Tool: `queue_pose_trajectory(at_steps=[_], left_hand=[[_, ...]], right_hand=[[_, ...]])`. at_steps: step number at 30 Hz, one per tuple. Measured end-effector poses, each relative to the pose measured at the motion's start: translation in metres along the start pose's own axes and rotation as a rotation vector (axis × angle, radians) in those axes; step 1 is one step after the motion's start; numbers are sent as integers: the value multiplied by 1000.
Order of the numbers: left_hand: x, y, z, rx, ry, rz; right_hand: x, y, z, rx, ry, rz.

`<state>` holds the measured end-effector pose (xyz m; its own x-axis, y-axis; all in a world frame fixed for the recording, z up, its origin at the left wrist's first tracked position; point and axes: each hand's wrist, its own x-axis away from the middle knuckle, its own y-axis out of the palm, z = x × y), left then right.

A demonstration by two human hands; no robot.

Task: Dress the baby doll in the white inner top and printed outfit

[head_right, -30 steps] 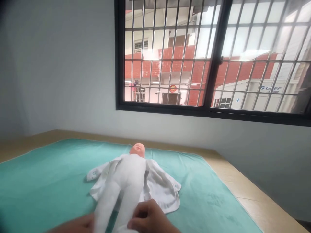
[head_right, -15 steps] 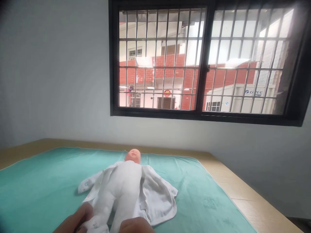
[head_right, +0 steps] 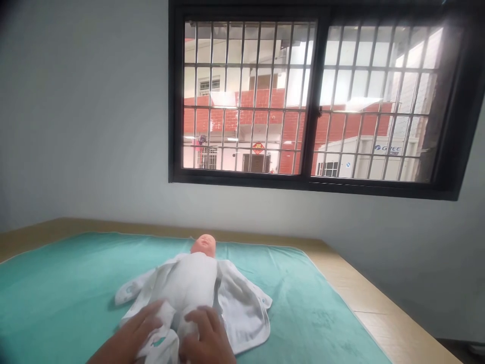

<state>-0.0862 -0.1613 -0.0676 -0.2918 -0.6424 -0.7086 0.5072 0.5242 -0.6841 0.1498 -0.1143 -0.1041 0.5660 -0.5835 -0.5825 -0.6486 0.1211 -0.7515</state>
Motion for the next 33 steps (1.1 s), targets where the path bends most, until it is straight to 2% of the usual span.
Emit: queue_pose_trajectory(at_steps=[3,5,7,11,13,15,19,23,26,29,33], left_hand=[[4,8,-5,68,-74,16],[5,9,-8,104,-107,24],[5,7,-11,171,-194,20],[-1,5,-13,320,-534,-72],[-5,6,-13,384,-666,-117],[-8,9,-12,485,-733,-152],[-15,12,-11,651,-781,-195],[-26,8,-12,696,-735,-218],[-36,4,-13,669,-636,-249],[-49,2,-15,579,-575,-229],[-68,6,-22,523,-602,-166]], right_hand=[[0,-3,11,250,-187,120],[2,-5,17,316,-238,127],[4,-4,21,244,-145,123],[7,6,27,-52,177,66],[7,13,30,-162,254,7],[7,17,33,-243,314,-31],[2,14,37,-257,411,-71],[-8,-11,27,-136,348,-132],[-20,-36,14,-79,280,-86],[-36,-55,7,22,293,-74],[-59,-61,17,81,305,-30]])
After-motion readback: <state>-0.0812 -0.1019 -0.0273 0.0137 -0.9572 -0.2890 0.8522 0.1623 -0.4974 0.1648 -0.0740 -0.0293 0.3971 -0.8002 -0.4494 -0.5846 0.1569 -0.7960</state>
